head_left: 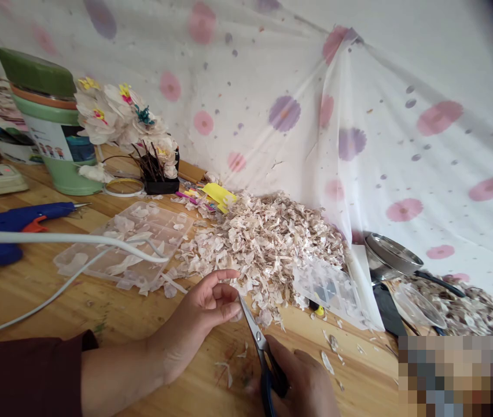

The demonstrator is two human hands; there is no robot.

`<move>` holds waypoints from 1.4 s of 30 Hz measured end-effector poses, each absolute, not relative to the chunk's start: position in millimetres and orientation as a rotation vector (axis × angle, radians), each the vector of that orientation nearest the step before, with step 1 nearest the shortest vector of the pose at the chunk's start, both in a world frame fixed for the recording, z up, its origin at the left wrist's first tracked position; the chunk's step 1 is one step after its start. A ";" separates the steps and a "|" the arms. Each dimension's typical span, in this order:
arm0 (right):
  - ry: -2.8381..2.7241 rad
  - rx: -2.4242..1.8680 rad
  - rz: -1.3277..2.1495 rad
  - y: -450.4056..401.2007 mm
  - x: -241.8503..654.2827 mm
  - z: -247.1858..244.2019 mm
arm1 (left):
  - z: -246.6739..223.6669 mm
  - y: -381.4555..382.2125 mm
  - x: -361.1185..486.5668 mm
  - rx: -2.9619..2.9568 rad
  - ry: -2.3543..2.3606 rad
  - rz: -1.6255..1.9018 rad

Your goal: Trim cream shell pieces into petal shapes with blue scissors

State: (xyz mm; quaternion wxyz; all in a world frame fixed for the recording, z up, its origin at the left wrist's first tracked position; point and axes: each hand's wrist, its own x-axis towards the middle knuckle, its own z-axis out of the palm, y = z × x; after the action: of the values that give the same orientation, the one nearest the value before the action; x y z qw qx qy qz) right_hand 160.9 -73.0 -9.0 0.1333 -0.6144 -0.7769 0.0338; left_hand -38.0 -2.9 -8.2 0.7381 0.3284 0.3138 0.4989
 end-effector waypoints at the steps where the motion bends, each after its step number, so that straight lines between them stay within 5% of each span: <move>1: -2.246 -1.792 0.106 -73.1 161.1 -10.3 | -6.7 -2.9 -38.0 0.719 0.689 1.096; 13: -1.906 -1.728 0.637 -64.3 167.1 -13.9 | 0.8 -4.2 -37.8 0.667 0.676 1.086; 33: -1.905 -1.673 0.564 -65.4 165.2 -12.9 | -4.7 -4.9 -34.1 0.644 0.586 1.019; 42: -1.800 -1.634 0.826 -69.2 167.3 -20.1 | -3.5 -5.5 -35.7 0.581 0.630 1.034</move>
State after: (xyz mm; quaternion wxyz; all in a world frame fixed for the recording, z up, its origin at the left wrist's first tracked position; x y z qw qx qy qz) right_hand 167.3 -69.2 -20.1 0.2831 -0.6102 -0.6725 0.3085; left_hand -35.7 -5.5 -3.5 0.7829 0.2690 0.2920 0.4789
